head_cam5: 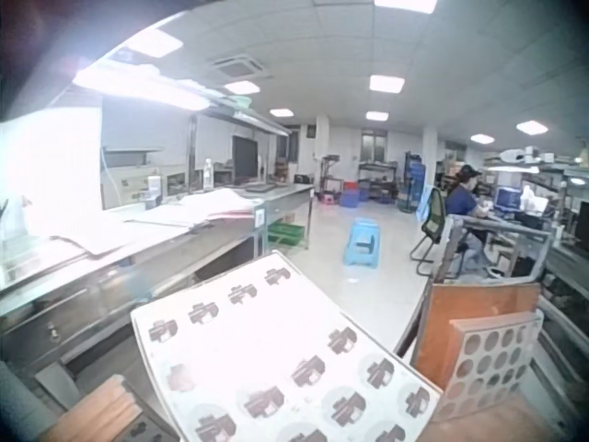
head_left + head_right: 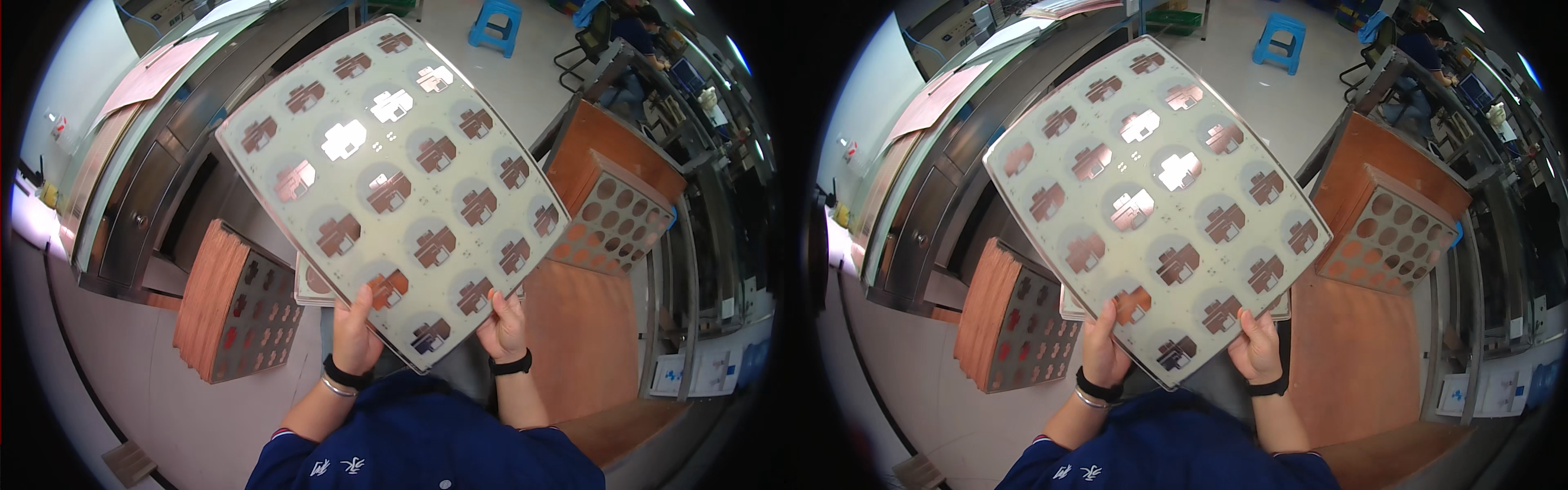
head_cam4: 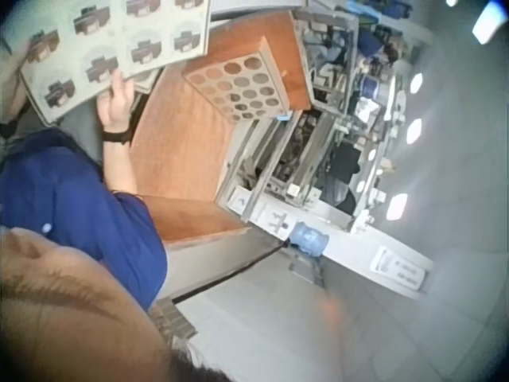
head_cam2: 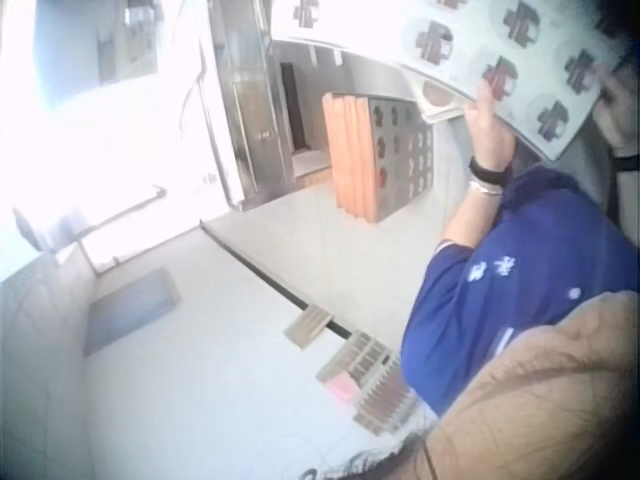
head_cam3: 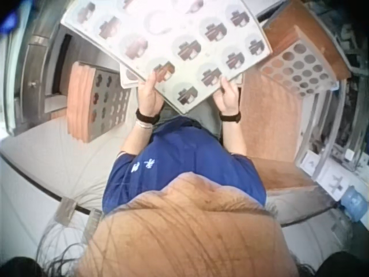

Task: Inspecting and flipping circuit board panels for quality control.

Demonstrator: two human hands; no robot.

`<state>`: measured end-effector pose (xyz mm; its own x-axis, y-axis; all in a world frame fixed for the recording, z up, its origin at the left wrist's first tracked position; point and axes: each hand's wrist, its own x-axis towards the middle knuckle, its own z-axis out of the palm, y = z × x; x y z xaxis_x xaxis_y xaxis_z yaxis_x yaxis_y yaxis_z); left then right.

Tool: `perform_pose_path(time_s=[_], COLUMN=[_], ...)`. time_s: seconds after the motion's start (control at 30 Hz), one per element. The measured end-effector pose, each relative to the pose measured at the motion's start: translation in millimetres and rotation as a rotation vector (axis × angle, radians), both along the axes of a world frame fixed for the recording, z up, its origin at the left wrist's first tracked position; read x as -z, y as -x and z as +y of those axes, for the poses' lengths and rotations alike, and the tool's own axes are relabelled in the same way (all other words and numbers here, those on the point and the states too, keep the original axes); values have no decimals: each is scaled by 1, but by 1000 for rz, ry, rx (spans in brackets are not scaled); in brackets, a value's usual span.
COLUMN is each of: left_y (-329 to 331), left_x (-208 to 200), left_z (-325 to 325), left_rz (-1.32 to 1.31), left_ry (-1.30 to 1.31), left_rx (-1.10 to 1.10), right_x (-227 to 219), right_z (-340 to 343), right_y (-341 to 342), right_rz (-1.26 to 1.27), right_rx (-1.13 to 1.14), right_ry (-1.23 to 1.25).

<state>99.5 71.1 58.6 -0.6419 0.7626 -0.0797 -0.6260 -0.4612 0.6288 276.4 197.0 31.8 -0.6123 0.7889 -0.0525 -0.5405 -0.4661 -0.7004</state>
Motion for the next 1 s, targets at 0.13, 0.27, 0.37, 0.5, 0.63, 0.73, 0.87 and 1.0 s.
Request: perform_pose_path(time_s=[0.13,0.27,0.37,0.5,0.63,0.73,0.87,1.0], left_y=[29,48,55,61,64,72,70,66], left_x=[-2,5,8,16,26,36,31,25], left_z=[-11,-27,-31,-32,-30,-35,-33,-31], left_rz=[20,1,23,93,133,172,151,142], left_ry=[23,87,170,225,259,312,297,260], left_rx=[33,49,100,156,126,144,125,114], right_x=[-7,-23,-34,-21,-25,-30,-31,-32], right_z=[38,73,74,81,72,67,64,63], right_y=[-22,-41,-38,-53,-50,-50,-48,-50], right_rz=[253,95,-221,-545,-510,-512,-506,-520], right_rx=[34,168,53,-11,28,15,47,53], right_ry=[126,188,-28,-365,-346,-352,-333,-339])
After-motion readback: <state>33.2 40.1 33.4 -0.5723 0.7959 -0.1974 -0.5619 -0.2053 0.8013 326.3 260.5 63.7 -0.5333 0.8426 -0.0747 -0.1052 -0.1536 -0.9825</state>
